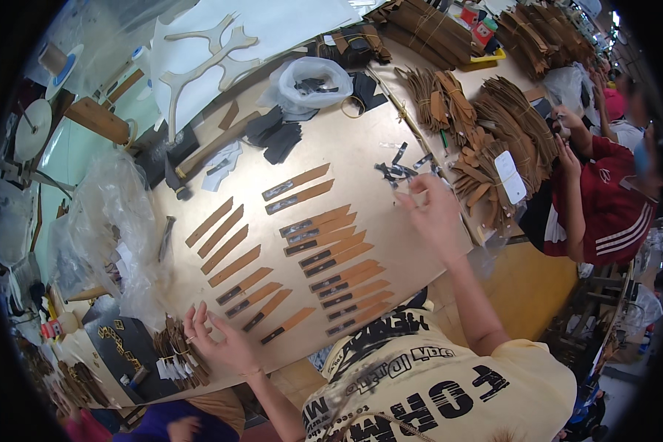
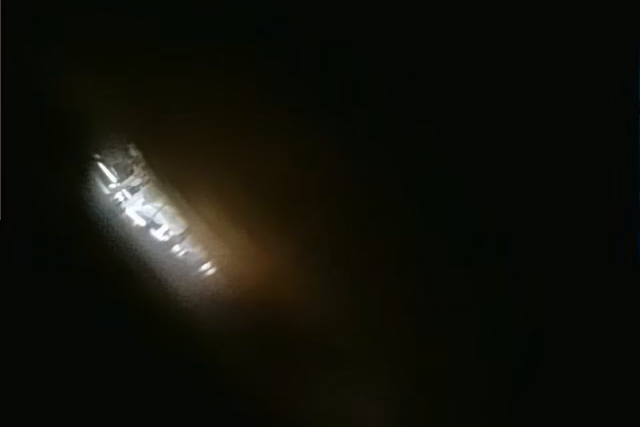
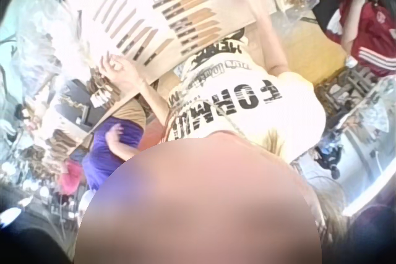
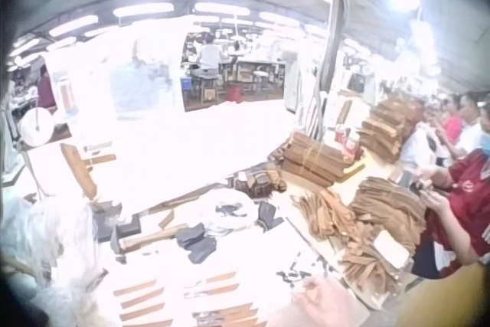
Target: The person repeatedly picks small black rectangular pieces and places them onto light brown wooden slats laid out on a table. The person aligns each black piece with a slat and presses it into place, continuing this sequence across multiple slats.
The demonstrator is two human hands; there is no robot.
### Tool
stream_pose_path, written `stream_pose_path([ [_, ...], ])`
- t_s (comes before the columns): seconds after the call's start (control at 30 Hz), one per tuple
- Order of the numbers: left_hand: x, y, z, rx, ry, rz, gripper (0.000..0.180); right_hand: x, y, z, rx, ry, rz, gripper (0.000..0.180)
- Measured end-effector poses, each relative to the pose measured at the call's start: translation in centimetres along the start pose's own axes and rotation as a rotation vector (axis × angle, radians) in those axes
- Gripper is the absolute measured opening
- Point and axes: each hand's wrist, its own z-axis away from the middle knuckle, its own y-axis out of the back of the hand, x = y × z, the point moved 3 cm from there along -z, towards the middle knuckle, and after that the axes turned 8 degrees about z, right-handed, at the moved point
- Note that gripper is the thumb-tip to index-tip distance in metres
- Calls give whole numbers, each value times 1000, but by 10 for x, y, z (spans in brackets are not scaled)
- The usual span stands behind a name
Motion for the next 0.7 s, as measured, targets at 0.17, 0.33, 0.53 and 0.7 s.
stream_pose_path([
  [0.17,50,-41,16,-194,-117,-51,24,22,-10,-13,76,260,85,25],
  [0.33,91,-80,38,-501,-189,245,23,18,-23,-31,110,342,130,16],
  [0.53,105,-116,56,-865,488,808,32,-23,3,17,312,763,108,21],
  [0.7,92,-111,35,-792,551,876,26,-74,-1,58,301,1086,8,33],
])
